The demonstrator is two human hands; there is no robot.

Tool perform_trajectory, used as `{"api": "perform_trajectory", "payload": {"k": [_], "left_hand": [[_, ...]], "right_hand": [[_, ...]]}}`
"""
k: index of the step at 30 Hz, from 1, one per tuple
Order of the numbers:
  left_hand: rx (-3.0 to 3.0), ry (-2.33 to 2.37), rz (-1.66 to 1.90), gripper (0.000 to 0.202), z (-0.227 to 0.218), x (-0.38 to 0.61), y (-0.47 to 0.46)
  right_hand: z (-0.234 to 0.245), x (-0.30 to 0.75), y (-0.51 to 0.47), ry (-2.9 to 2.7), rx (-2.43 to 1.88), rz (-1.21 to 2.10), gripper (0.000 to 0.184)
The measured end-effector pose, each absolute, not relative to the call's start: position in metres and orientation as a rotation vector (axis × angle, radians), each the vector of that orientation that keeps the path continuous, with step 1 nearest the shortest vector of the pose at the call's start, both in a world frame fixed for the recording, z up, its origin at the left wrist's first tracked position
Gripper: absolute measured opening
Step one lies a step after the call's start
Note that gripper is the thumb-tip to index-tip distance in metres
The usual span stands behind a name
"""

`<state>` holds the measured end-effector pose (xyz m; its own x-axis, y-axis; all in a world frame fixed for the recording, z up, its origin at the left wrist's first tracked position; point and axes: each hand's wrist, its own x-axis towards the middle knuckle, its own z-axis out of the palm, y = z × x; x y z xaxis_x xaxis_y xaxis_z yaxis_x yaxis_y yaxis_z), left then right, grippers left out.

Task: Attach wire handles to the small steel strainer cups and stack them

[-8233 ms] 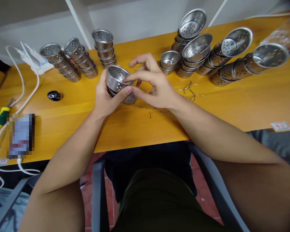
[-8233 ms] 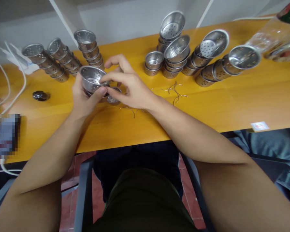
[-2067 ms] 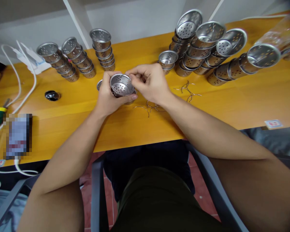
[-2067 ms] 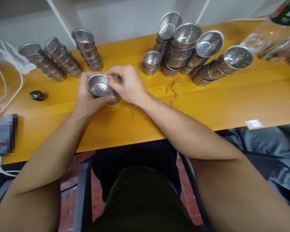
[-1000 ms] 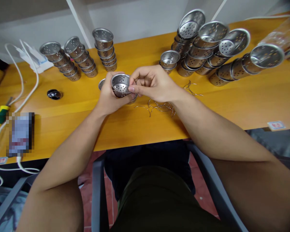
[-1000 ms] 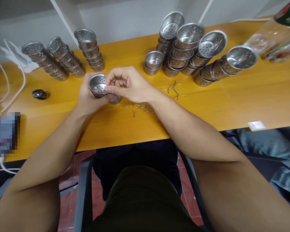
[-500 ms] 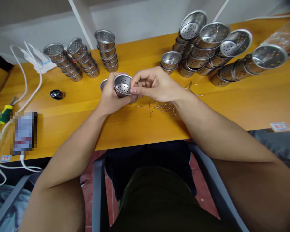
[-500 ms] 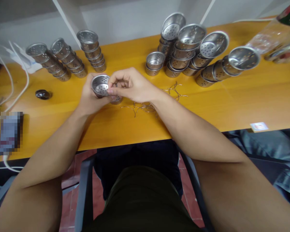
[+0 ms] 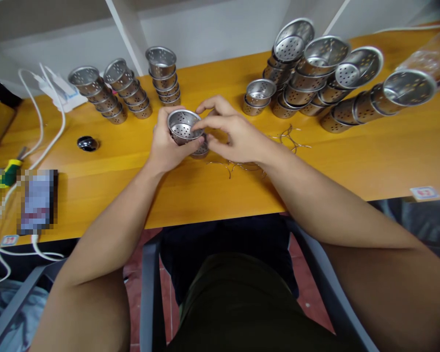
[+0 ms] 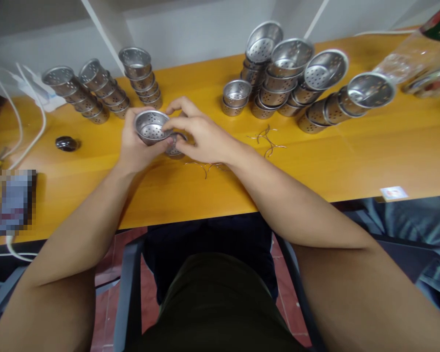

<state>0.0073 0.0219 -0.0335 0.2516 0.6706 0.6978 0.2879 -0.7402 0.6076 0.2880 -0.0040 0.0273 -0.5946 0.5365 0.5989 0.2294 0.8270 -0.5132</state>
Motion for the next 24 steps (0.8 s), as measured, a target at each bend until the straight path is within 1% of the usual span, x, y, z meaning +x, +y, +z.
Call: {"api": "perform_trajectory", "payload": {"k": [4, 7, 9, 11, 12, 14, 16, 19, 24], "left_hand": [[2.167, 0.875, 1.454, 0.098, -0.036, 0.008, 0.022], [2.217, 0.910, 1.378, 0.110, -0.038, 0.005, 0.026], [2.233, 0.928, 1.348, 0.115, -0.040, 0.001, 0.030], [2.220, 0.955, 1.353, 0.108, -0.041, -0.004, 0.034], [2.210, 0.966, 1.362, 0.103, -0.042, -0.005, 0.036], [2.198, 0.965, 1.395, 0.094, -0.044, -0.007, 0.038], [2.198, 0.949, 1.419, 0.090, -0.045, -0.007, 0.039], [2.202, 0.968, 1.413, 0.087, -0.042, -0.004, 0.037], [2.211, 1.041, 1.374, 0.076, -0.028, 0.000, 0.023]], "right_hand": [[0.022, 0.285, -0.004, -2.246, -0.563, 0.454, 0.038], [0.028, 0.290, -0.002, -2.244, -0.599, 0.422, 0.032], [0.035, 0.301, 0.002, -2.182, -0.753, 0.346, 0.025], [0.044, 0.316, 0.009, -2.061, -0.998, 0.216, 0.017], [0.047, 0.324, 0.013, -1.998, -1.127, 0.154, 0.018], [0.054, 0.339, 0.019, -1.901, -1.346, 0.081, 0.026], [0.060, 0.348, 0.022, -1.815, -1.518, 0.041, 0.032], [0.066, 0.351, 0.020, -1.739, -1.700, 0.010, 0.036], [0.074, 0.345, 0.011, -1.778, -1.886, 0.071, 0.041]]}}
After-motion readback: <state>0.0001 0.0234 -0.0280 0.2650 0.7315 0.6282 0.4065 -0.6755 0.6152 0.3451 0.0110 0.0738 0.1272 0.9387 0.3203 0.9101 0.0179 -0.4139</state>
